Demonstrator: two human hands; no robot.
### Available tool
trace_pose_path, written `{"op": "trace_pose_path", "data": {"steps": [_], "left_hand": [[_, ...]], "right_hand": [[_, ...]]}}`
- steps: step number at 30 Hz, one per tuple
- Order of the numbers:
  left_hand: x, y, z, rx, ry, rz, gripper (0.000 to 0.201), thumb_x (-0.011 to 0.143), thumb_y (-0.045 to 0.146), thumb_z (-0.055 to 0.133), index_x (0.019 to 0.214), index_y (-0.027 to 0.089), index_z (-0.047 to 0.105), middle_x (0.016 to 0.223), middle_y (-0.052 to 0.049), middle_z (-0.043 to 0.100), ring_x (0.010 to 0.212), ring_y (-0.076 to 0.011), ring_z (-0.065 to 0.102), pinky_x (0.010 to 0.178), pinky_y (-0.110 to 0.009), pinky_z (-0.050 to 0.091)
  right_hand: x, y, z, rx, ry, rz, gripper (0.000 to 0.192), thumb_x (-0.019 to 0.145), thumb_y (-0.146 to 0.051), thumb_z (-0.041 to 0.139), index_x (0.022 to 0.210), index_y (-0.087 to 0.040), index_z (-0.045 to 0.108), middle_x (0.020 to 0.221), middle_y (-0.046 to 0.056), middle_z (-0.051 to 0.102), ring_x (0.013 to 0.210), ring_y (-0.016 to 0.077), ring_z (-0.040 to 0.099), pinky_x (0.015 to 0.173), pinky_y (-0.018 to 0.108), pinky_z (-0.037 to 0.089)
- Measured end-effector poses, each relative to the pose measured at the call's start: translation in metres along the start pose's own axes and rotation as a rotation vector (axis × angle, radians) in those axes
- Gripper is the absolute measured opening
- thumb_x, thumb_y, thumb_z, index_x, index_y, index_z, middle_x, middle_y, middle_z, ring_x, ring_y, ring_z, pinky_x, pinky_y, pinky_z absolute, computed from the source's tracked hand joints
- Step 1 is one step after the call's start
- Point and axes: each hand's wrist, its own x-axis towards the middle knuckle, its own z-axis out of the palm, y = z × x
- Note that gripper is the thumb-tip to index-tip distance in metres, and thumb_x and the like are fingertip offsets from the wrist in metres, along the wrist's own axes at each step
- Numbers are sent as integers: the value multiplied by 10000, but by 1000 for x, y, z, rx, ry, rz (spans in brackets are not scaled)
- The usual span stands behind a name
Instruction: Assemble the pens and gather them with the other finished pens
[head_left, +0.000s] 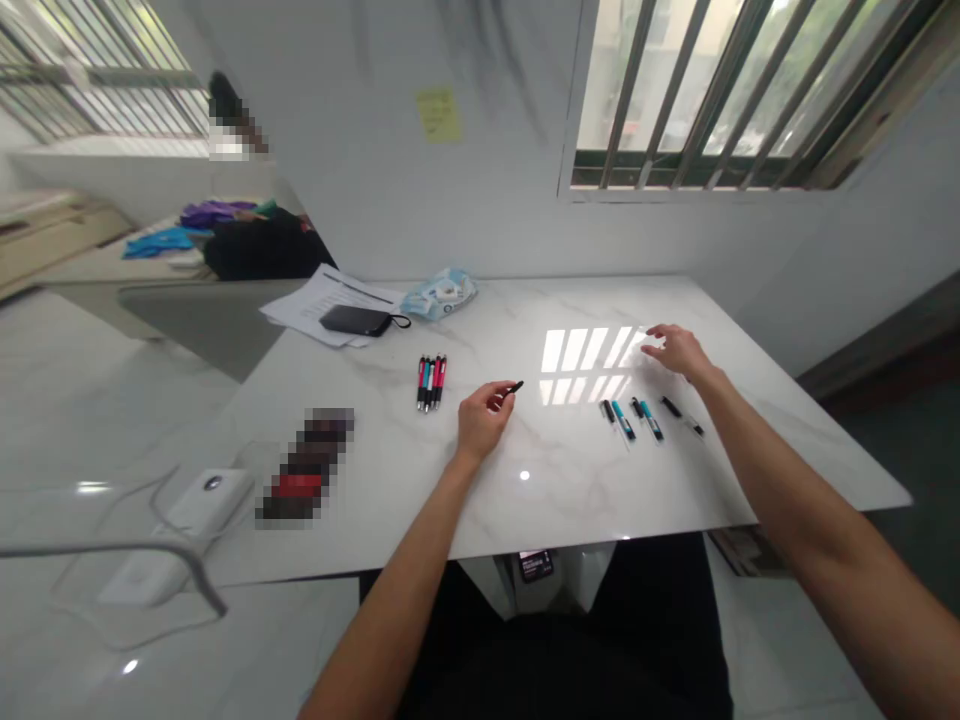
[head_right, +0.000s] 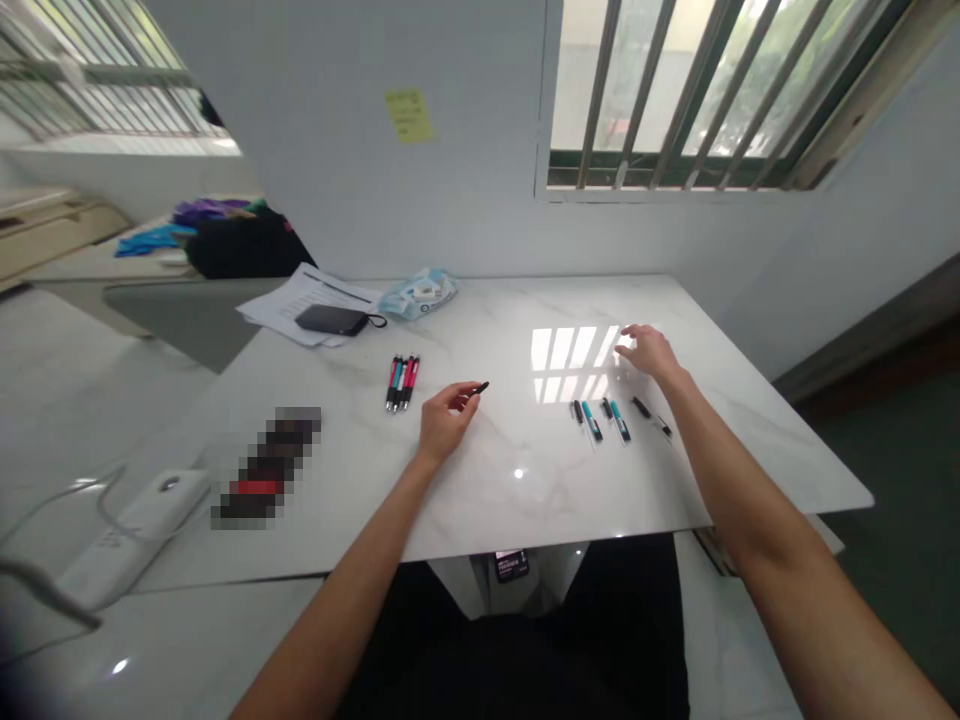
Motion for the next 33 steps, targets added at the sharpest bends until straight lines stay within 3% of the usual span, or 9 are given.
{"op": "trace_pose_path", "data": {"steps": [8,16,20,27,30,33], "left_hand": [[0,-2,-1,1,38,-52,208,895,303,685,1067,248,789,881,-19,774,666,-140,661,685,-285,566],[-1,-4,1,5,22,-40,205,891,293,671,1056,249,784,901,-30,780,688,-151,671,664,-288,560],[1,-4,2,7,19,-36,177,880,243,648,1005,237,773,962,-44,780,770,-158,699,671,-276,563],[0,-8,2,32,4,-55,144,889,297,689,993,235,766,976,-43,769,793,-156,701,672,-266,567],[1,-12,2,18,13,-69,158,905,303,682,1018,241,773,1032,-51,777,834,-165,714,696,-274,583],[2,-15,2,1,2,-102,160,899,296,691,1024,245,777,1036,-48,793,818,-169,722,686,-276,587]], "right_hand": [[1,20,21,-61,-43,56,333,832,-336,659,1079,-179,818,1111,139,799,957,288,723,862,363,546],[2,6,12,22,-3,99,256,800,-206,640,959,-150,832,971,137,821,916,292,752,873,381,571],[-6,-38,5,323,89,88,199,816,-250,699,959,-176,817,970,102,821,851,244,762,865,364,582],[-47,-159,2,946,-26,-186,271,786,-424,817,924,-193,786,912,73,796,832,216,739,817,385,601],[-70,-197,13,1124,-100,-219,263,789,-446,829,902,-215,773,900,52,788,844,214,734,829,391,604],[-93,-219,35,1214,-197,-193,269,775,-461,835,896,-232,763,897,35,788,864,220,742,846,394,611]]}}
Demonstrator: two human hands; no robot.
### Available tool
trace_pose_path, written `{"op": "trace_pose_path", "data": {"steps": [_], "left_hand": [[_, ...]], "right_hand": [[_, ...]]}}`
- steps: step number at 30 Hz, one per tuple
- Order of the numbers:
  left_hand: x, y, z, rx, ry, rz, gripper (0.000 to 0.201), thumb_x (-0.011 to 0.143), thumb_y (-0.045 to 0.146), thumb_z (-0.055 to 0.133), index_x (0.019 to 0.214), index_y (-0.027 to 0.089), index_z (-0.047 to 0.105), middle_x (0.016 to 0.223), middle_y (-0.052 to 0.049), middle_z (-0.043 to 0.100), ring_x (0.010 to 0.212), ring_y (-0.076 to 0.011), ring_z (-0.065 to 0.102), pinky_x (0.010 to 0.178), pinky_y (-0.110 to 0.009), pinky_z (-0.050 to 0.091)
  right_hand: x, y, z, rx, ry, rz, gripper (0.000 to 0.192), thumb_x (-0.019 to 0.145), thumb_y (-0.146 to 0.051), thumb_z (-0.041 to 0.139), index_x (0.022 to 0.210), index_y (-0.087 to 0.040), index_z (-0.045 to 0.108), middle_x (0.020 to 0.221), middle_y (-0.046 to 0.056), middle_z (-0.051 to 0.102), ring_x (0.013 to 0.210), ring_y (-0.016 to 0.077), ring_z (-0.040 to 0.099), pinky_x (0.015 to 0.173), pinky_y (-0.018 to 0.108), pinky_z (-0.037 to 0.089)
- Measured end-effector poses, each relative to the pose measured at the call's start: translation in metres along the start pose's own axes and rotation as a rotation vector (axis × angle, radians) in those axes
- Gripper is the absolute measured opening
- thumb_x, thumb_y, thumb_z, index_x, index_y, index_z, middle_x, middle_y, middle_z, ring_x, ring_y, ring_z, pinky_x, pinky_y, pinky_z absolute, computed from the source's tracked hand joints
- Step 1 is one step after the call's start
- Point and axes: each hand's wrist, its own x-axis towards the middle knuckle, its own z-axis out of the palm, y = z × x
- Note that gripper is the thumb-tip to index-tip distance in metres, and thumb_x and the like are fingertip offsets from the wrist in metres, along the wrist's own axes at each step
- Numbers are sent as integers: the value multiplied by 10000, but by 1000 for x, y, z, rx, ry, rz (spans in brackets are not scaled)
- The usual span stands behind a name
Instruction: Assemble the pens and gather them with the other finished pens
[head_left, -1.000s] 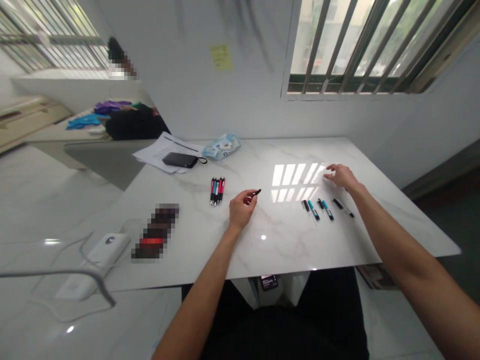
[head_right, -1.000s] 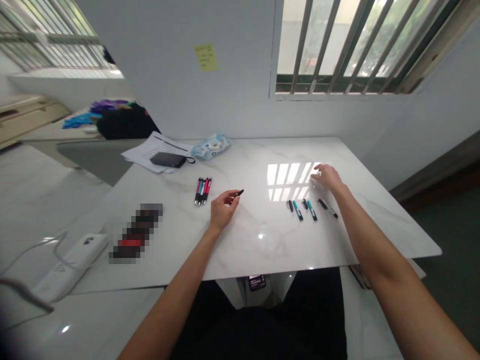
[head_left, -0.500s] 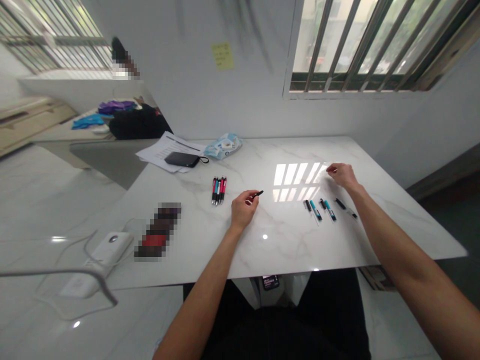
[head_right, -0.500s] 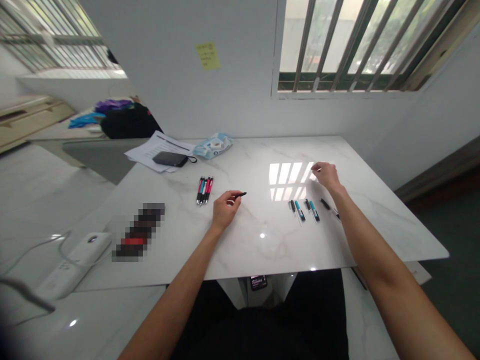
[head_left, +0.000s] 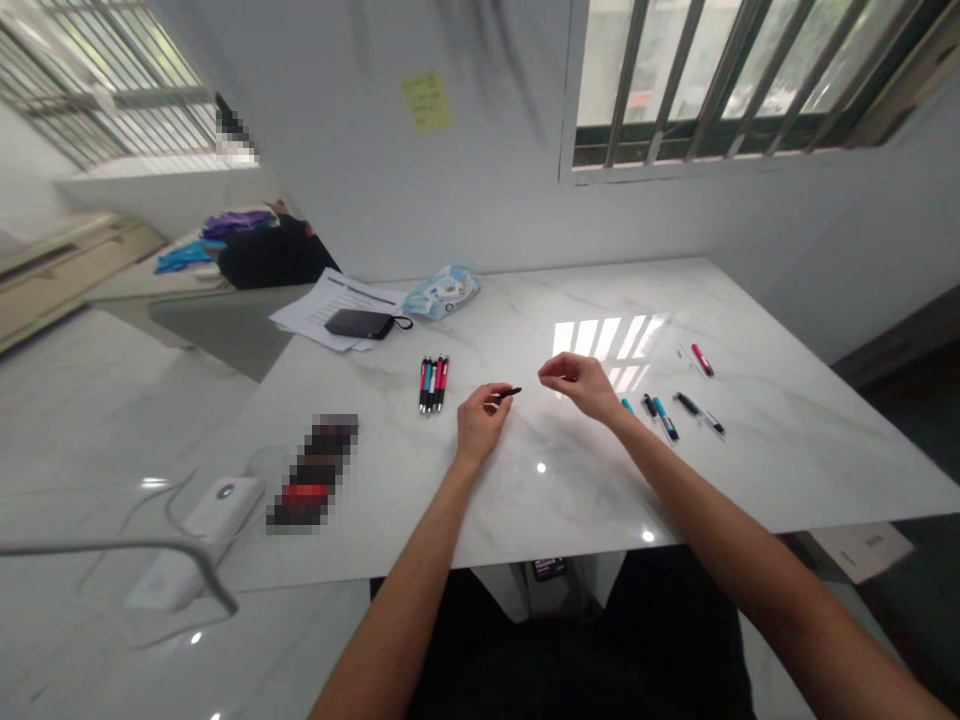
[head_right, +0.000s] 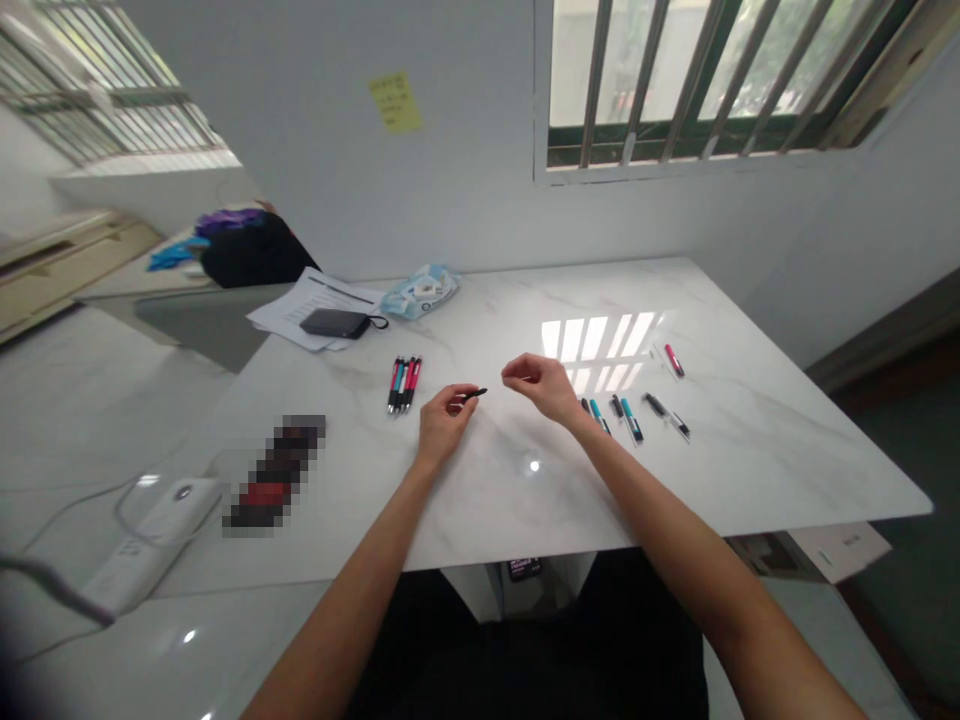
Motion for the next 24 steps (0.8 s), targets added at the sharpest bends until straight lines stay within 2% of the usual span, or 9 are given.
{"op": "trace_pose_path", "data": {"steps": [2,5,12,19,24], "left_hand": [[0,0,0,0,-12,-2,167,894,296,693,1024,245,784,1036,-45,798,797,-165,719,678,-275,585],[0,3,-1,-2,-16,-16,162,884,303,700,1001,244,795,1011,-39,799,728,-149,696,662,-273,580],[-1,6,0,-11,-67,-29,189,874,403,748,973,255,810,980,-40,807,676,-152,666,601,-277,542],[-2,5,-1,13,-115,-30,201,874,384,751,999,242,822,963,-38,801,695,-149,658,621,-267,522],[-1,9,-3,1,-104,-43,211,869,386,751,973,218,823,948,-43,802,686,-144,644,643,-264,512]], "right_hand": [[-8,10,13,22,-28,28,272,773,-462,830,904,-233,762,912,35,789,886,218,747,876,401,612],[-12,21,21,63,-49,57,274,756,-453,832,909,-240,754,940,38,793,914,221,749,916,417,609],[-9,29,25,160,-12,100,286,716,-433,854,896,-241,742,930,24,786,904,208,737,906,387,599],[-10,34,29,192,-38,127,285,710,-407,858,887,-215,744,901,32,780,884,202,732,871,362,585],[-10,33,28,189,-60,130,254,722,-358,836,896,-195,748,888,33,777,864,190,727,871,352,576]]}}
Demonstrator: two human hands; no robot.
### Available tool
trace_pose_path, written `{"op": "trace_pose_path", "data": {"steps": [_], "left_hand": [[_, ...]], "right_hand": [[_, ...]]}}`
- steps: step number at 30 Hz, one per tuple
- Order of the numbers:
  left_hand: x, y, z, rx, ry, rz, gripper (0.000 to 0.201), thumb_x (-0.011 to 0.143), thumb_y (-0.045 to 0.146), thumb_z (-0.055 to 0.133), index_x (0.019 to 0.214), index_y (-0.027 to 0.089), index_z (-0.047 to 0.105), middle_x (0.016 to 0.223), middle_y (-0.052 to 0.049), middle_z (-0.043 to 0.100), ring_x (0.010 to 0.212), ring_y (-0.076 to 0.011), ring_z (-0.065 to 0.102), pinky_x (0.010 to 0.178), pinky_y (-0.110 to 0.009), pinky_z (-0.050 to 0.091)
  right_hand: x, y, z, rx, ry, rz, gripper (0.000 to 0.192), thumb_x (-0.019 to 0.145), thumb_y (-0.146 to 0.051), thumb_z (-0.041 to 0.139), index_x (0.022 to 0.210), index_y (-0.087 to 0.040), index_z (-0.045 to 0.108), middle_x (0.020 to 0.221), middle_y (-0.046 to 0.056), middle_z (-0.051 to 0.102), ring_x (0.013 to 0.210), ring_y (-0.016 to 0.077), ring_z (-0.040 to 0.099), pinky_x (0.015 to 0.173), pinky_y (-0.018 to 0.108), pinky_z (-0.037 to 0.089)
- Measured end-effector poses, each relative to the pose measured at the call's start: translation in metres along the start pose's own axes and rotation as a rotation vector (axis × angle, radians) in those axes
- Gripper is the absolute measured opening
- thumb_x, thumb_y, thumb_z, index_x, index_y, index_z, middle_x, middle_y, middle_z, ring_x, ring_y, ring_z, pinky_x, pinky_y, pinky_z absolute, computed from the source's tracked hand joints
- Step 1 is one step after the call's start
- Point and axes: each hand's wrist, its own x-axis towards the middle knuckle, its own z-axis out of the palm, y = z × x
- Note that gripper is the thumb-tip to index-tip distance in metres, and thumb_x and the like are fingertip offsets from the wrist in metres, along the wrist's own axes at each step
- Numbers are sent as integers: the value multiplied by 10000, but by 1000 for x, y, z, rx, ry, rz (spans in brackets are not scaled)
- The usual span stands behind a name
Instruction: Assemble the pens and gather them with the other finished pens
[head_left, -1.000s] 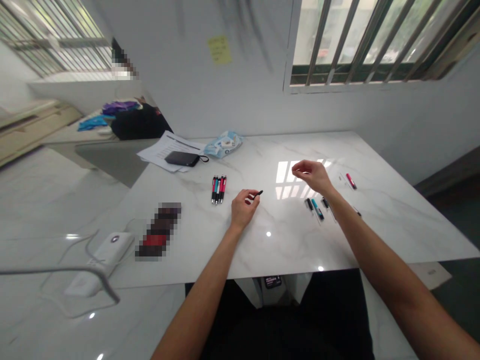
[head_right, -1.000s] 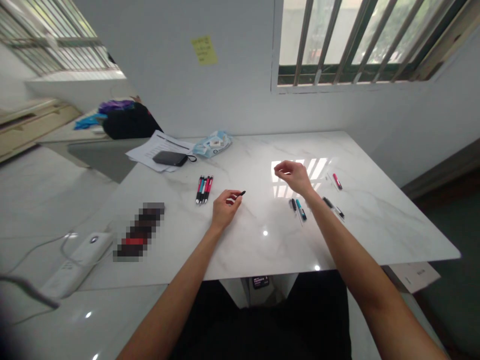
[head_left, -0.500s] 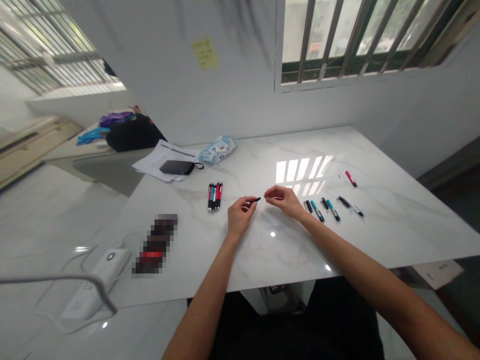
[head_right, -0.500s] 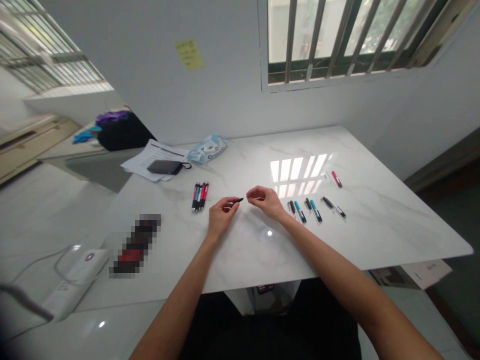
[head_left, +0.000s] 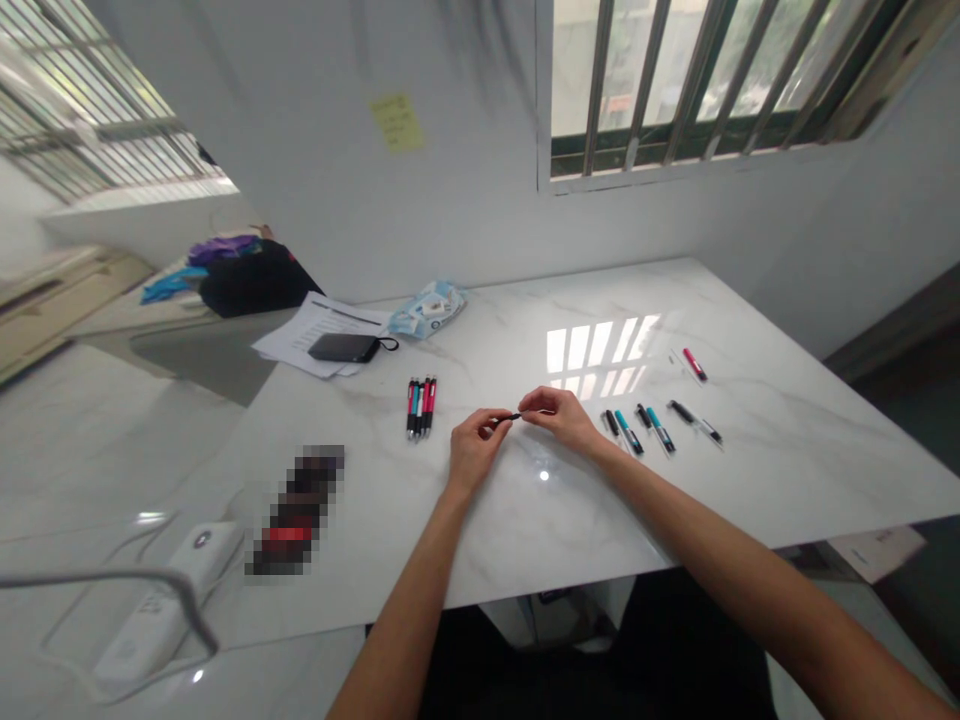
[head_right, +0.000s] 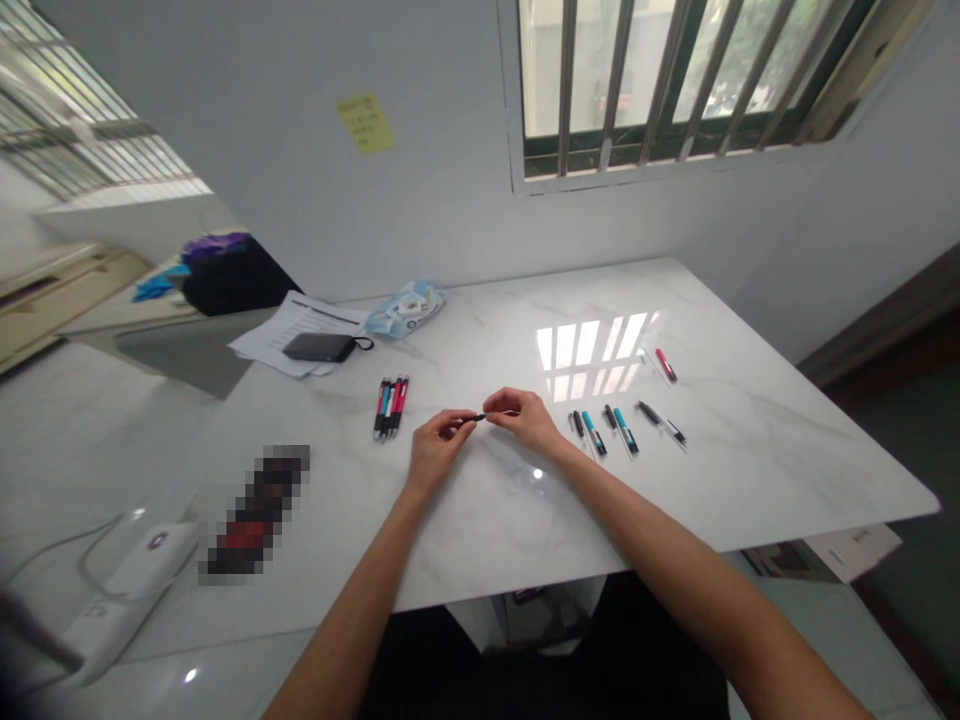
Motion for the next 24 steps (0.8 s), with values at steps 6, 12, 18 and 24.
{"op": "trace_pose_path", "data": {"steps": [6,12,18,24], "left_hand": [[-1,-4,-2,-34,-3,-73,241,849,419,773,958,212,831,875,-34,798,632,-136,597,617,-260,473],[-1,-6,-4,-64,-4,-116,274,835,441,779,948,199,833,841,-39,788,621,-137,588,590,-254,442],[0,-5,-5,-29,8,-119,252,822,424,787,932,203,835,800,-34,774,596,-136,560,590,-259,441],[-2,-3,-6,-12,-11,-96,231,836,411,772,937,213,836,823,-33,784,615,-142,583,607,-261,451]], "right_hand": [[-3,1,2,-2,7,5,240,735,-353,833,897,-197,750,888,36,776,859,194,724,859,353,571],[-4,3,7,37,42,-2,235,740,-355,831,886,-190,748,906,45,776,866,197,722,850,349,568],[-3,2,8,44,40,16,225,740,-347,831,880,-190,752,880,41,770,838,190,713,831,337,565],[-3,3,8,30,33,20,235,746,-361,834,892,-194,756,890,47,779,828,194,722,818,336,565]]}}
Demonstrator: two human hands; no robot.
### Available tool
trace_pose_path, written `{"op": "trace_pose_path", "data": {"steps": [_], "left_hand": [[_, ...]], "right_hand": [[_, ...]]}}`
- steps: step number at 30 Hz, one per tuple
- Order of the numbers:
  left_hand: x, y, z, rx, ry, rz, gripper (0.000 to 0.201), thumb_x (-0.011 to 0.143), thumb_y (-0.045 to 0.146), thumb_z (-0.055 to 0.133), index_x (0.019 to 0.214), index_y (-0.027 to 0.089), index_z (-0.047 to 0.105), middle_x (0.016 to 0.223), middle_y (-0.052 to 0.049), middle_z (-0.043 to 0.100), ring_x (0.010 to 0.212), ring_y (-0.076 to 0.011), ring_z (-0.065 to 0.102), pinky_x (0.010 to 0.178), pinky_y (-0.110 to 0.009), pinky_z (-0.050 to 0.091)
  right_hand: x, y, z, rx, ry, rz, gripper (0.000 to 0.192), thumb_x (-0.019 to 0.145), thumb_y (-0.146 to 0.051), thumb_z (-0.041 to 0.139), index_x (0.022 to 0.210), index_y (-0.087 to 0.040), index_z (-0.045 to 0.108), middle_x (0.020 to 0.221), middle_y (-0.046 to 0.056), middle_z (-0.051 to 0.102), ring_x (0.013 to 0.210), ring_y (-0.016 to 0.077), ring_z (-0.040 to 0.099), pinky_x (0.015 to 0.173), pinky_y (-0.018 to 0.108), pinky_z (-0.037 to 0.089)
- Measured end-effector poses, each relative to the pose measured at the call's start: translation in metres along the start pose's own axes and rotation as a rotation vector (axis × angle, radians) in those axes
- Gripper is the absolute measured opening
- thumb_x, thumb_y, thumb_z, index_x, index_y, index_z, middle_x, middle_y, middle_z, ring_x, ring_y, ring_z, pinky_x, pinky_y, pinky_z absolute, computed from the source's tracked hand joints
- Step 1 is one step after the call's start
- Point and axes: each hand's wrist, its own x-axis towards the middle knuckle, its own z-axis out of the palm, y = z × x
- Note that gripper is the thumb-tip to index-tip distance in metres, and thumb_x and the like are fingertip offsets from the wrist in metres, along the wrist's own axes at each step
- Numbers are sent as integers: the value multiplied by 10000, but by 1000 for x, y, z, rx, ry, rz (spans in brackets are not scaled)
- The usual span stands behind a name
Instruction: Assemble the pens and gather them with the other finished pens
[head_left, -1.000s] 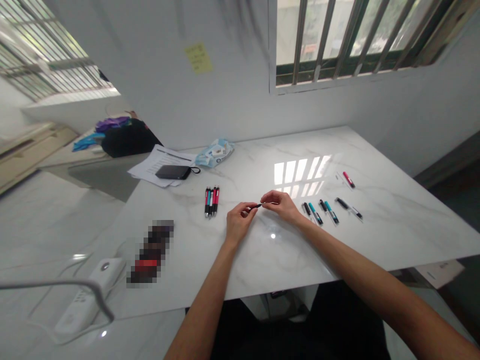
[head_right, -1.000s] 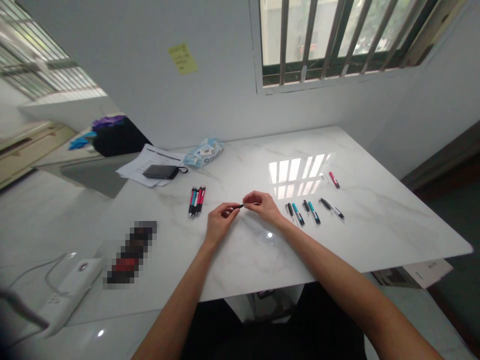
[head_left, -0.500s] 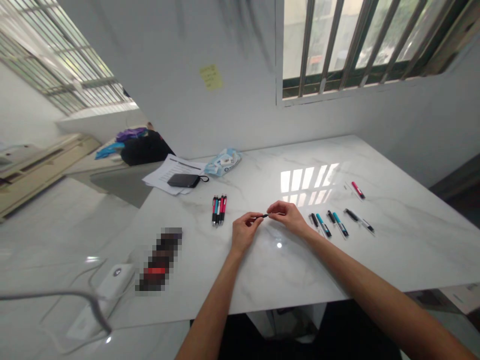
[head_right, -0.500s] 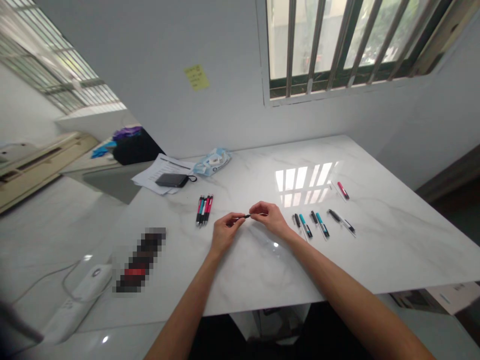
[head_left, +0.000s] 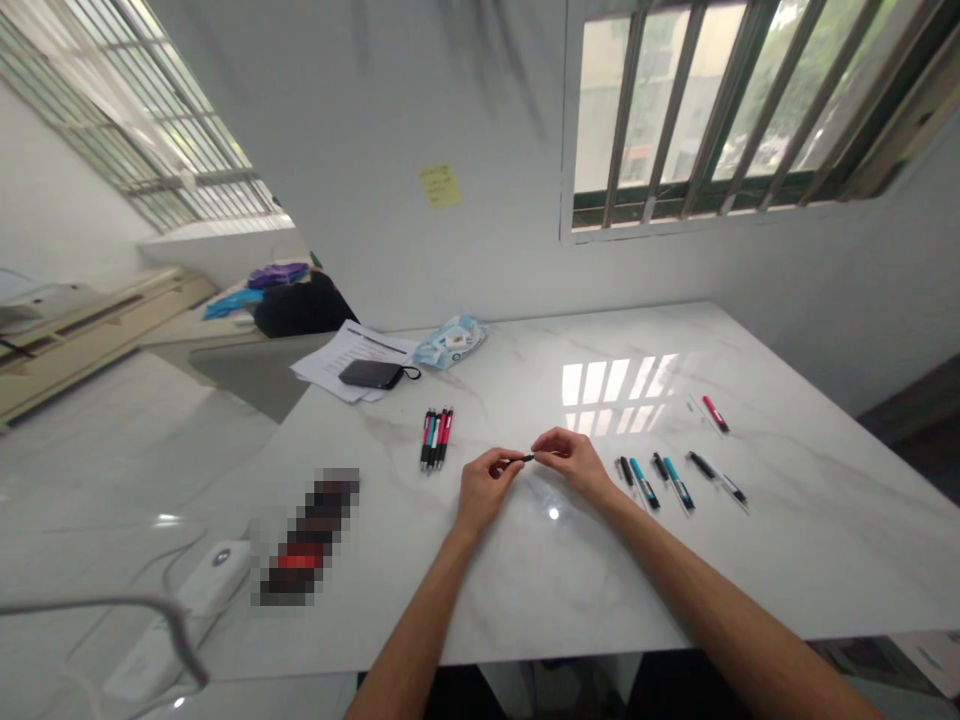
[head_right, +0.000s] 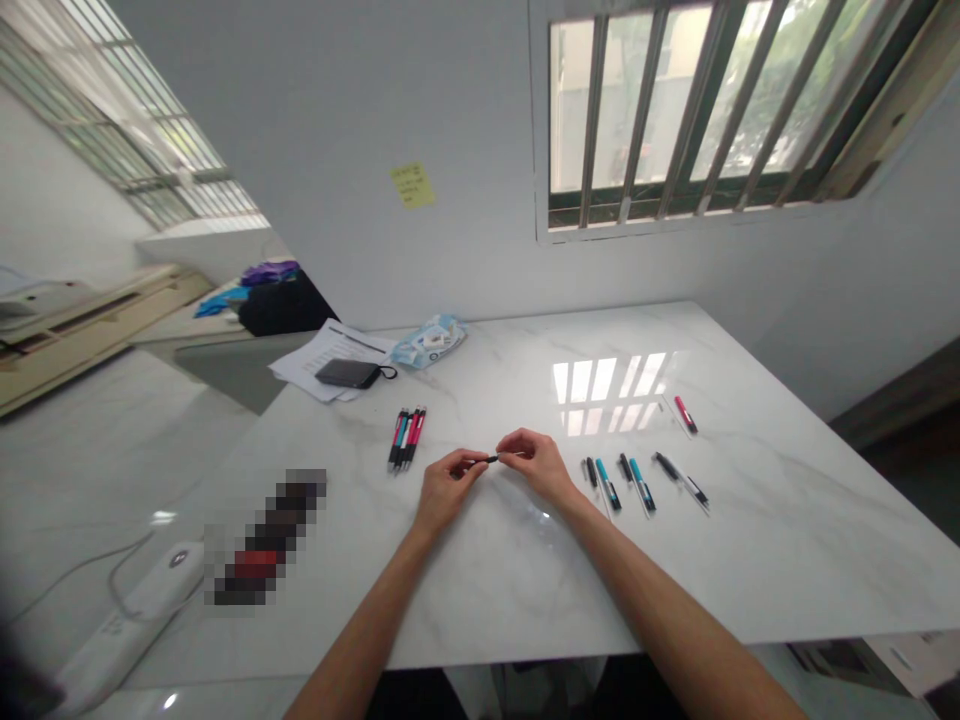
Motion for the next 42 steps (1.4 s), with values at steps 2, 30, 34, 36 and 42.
{"op": "trace_pose_path", "data": {"steps": [2,30,34,36,42], "left_hand": [[0,-1,0,-6,8,-2,233,834,414,772,928,211,835,805,-31,779,608,-142,577,597,-260,444],[-2,2,-1,19,35,100,194,852,402,768,909,228,834,880,-46,804,709,-172,655,682,-286,500],[0,0,-3,-36,-9,27,273,856,449,750,933,200,833,811,-46,787,666,-168,646,648,-277,489],[0,0,-3,-51,-20,17,289,853,457,750,938,193,832,811,-49,786,668,-169,649,645,-274,487],[0,-1,-2,-28,17,40,264,818,446,788,917,205,832,886,-61,805,670,-161,633,646,-270,481]], "right_hand": [[0,0,0,-9,-5,2,238,739,-368,838,881,-195,757,870,46,777,815,198,722,810,342,571],[-2,-4,5,-154,14,-65,222,788,-411,785,855,-201,756,788,29,756,713,186,673,723,326,529],[-2,-5,6,-99,6,-62,219,766,-391,799,861,-196,764,822,44,774,764,202,709,786,347,552],[-3,-6,5,-76,-3,-63,225,756,-383,809,864,-192,762,839,50,781,780,203,718,796,347,560],[-3,-2,5,-112,-10,-56,271,807,-450,798,887,-197,743,758,31,753,693,187,703,703,318,559]]}}
